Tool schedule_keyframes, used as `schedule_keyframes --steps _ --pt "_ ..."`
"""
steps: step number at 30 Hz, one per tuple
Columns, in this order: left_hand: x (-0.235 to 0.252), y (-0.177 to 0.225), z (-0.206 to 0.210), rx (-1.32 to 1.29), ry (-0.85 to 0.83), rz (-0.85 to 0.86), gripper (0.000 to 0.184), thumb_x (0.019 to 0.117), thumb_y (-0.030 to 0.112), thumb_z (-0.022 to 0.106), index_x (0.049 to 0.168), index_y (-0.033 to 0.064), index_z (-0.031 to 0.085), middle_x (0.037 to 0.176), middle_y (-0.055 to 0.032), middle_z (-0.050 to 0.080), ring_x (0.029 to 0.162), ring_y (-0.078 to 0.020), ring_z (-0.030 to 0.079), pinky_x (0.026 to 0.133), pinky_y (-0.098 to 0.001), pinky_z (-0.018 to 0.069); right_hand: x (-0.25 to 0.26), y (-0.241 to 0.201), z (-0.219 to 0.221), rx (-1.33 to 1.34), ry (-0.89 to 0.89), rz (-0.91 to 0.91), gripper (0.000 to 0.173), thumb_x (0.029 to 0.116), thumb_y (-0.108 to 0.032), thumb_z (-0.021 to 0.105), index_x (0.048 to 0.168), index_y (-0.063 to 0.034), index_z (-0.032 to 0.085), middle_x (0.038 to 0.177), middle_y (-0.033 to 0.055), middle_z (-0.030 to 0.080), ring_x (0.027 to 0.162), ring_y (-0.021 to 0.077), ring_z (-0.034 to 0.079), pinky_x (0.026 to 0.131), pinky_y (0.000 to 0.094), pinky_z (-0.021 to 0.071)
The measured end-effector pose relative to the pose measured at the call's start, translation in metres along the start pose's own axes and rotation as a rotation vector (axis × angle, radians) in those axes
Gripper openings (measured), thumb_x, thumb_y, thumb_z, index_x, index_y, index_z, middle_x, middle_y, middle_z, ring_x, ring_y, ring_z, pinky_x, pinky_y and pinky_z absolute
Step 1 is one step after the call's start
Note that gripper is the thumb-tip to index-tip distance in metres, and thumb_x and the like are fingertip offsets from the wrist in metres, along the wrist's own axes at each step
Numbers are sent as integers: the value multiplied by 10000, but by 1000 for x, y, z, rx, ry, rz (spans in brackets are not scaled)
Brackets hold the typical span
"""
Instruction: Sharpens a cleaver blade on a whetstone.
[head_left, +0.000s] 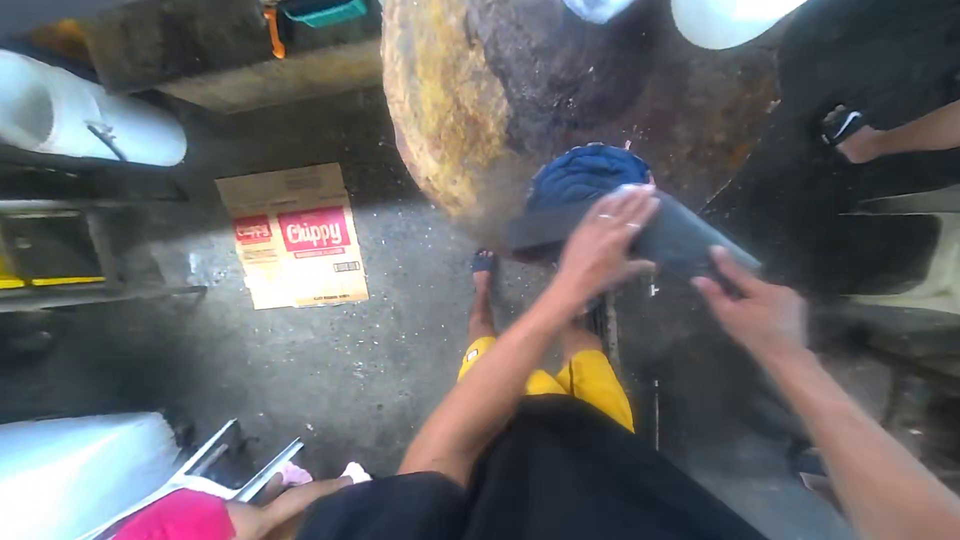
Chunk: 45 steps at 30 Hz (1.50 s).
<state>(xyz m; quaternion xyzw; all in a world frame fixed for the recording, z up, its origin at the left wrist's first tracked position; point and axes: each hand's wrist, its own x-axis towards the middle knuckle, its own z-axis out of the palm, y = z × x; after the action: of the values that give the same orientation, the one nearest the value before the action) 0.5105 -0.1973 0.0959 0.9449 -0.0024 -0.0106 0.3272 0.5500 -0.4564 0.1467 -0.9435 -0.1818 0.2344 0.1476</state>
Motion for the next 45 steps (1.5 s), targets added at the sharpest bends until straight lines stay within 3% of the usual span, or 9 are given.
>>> schedule_keyframes --steps 6,11,15,17,23,29,34,39,45 --pt "-172 -155 -139 152 122 -438 891 708 579 875 1440 150 603 1548 -56 521 1481 -252 428 1230 -497 347 52 -205 97 78 -256 -378 495 1032 -622 441 1507 -490 479 845 95 747 760 339 710 637 584 534" --pt "-73 -54 -57 86 135 -210 840 681 569 890 1366 139 665 1486 -81 580 1442 -254 467 1230 -456 339 9 -60 51 65 -77 -103 484 1004 -653 490 1480 -571 464 927 91 775 766 341 728 641 637 545" --pt "17 30 31 -10 42 69 832 752 565 838 1436 150 610 1545 -8 529 1498 -151 385 1272 -368 227 -24 48 1 -5 141 24 527 1011 -515 583 1474 -263 591 978 261 752 786 478 717 684 688 520" --pt "1 3 12 -2 44 45 818 787 564 816 1460 161 585 1567 1 502 1506 -149 369 1276 -366 239 -8 10 7 16 83 -21 531 1016 -479 590 1471 -206 594 973 289 744 814 514 713 709 711 519" --pt "-141 -135 -114 132 192 -295 849 705 612 857 1380 138 658 1505 -51 568 1456 -223 465 1241 -465 330 52 -168 85 6 -266 -263 489 1022 -660 408 1495 -546 457 861 109 754 773 362 713 664 609 538" --pt "-135 -134 -102 165 221 -257 847 737 609 837 1395 113 640 1522 -57 551 1477 -208 434 1257 -441 297 41 -140 75 -99 -276 -333 637 978 -738 412 1574 -558 276 922 124 713 795 350 695 658 562 546" --pt "-78 -62 -61 117 116 -160 837 752 564 849 1416 110 617 1537 -83 531 1485 -255 415 1263 -466 275 -3 -43 50 -28 -74 -148 545 995 -686 446 1523 -555 403 927 102 749 772 343 711 634 601 543" --pt "9 15 24 76 98 61 842 773 658 773 1421 140 623 1537 -22 538 1483 -173 417 1262 -386 266 -31 66 6 -71 68 1 587 986 -628 538 1523 -395 502 939 245 745 769 487 702 644 712 503" --pt "-111 -131 -100 168 97 -188 849 741 619 837 1437 190 610 1565 -8 502 1480 -205 421 1240 -458 344 27 -123 76 11 -130 -150 558 968 -704 474 1496 -523 473 864 115 757 751 363 714 635 623 537"
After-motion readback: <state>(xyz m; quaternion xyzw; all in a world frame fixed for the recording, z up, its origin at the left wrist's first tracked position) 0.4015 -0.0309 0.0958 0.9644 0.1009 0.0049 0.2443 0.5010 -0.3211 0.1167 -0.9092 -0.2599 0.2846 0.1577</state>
